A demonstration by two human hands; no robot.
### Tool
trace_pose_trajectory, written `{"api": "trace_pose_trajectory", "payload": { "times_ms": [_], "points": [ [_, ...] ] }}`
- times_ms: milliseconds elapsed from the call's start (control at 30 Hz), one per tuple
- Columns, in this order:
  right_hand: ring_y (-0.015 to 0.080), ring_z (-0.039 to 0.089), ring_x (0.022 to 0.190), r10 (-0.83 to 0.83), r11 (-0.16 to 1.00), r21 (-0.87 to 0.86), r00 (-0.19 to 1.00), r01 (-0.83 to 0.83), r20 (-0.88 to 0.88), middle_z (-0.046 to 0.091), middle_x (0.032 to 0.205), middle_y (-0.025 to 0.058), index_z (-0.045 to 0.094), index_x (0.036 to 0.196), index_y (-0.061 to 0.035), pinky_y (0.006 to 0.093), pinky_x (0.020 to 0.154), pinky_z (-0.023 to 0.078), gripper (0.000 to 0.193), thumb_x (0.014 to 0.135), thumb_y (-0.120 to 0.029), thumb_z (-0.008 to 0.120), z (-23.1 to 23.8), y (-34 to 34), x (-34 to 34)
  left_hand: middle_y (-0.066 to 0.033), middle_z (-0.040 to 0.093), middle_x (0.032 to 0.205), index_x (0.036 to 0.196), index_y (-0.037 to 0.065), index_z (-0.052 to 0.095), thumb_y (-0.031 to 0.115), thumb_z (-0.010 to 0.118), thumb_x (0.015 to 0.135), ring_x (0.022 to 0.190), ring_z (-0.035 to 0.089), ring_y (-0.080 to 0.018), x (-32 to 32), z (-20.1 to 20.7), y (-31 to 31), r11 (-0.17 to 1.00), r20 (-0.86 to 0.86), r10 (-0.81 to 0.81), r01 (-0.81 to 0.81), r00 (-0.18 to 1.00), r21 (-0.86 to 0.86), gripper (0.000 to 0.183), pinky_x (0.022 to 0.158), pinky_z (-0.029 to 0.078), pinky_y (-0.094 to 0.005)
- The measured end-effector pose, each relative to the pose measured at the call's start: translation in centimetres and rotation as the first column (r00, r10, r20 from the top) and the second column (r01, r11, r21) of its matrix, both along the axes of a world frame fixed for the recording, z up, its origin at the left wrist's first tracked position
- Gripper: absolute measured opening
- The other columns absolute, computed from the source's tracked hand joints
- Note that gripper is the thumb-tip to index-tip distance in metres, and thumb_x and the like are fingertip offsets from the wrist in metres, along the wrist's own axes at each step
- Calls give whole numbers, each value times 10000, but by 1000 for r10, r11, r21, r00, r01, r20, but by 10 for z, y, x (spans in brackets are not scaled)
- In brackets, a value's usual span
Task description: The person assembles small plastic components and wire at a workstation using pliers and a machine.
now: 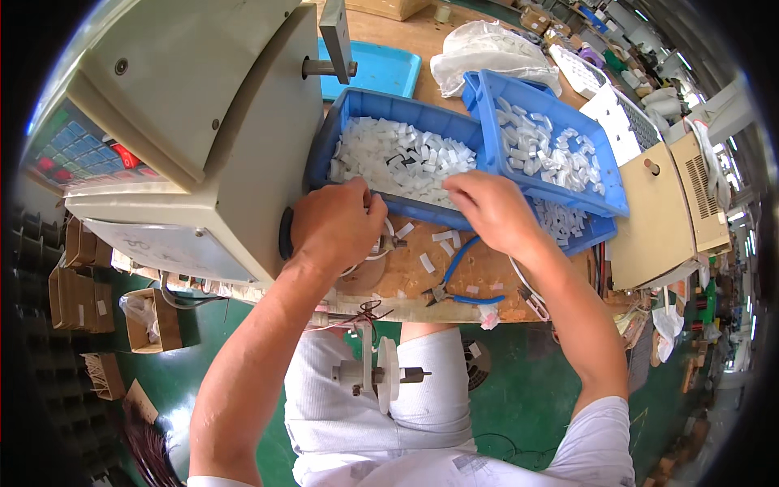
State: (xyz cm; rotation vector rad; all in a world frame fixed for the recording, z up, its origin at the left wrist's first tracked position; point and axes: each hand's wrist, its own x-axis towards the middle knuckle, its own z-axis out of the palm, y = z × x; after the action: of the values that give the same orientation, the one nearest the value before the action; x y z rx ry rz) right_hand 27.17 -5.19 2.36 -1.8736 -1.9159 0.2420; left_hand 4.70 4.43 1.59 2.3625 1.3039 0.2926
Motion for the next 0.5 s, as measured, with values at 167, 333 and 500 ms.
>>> {"api": "trace_pose_trajectory", "payload": {
  "times_ms": [167,333,500],
  "points": [
    [388,695,986,19,987,-162,990,4,141,732,1043,193,743,1076,-47,484,866,539,226,920,-195,671,-36,68,-11,-168,740,862,924,66,719,345,596,943,830,710,-383,-1,-2,-1,1000,54,9,-9,998,6,305,772,549,-489],
    [364,707,987,20,925,-375,980,57,200,742,1014,173,760,1032,-89,469,854,554,221,854,-218,737,-58,107,-8,-165,740,854,943,67,713,347,587,956,818,712,-380,-2,1,-1,998,44,8,-6,999,-58,307,764,549,-494],
    [323,720,882,-29,969,-236,985,70,170,742,961,177,734,1068,-12,423,806,551,243,859,-135,722,-57,95,2,-166,739,850,940,63,709,348,586,957,814,711,-382,-4,-1,-2,999,46,0,2,999,-36,311,758,548,-497]
  ]
}}
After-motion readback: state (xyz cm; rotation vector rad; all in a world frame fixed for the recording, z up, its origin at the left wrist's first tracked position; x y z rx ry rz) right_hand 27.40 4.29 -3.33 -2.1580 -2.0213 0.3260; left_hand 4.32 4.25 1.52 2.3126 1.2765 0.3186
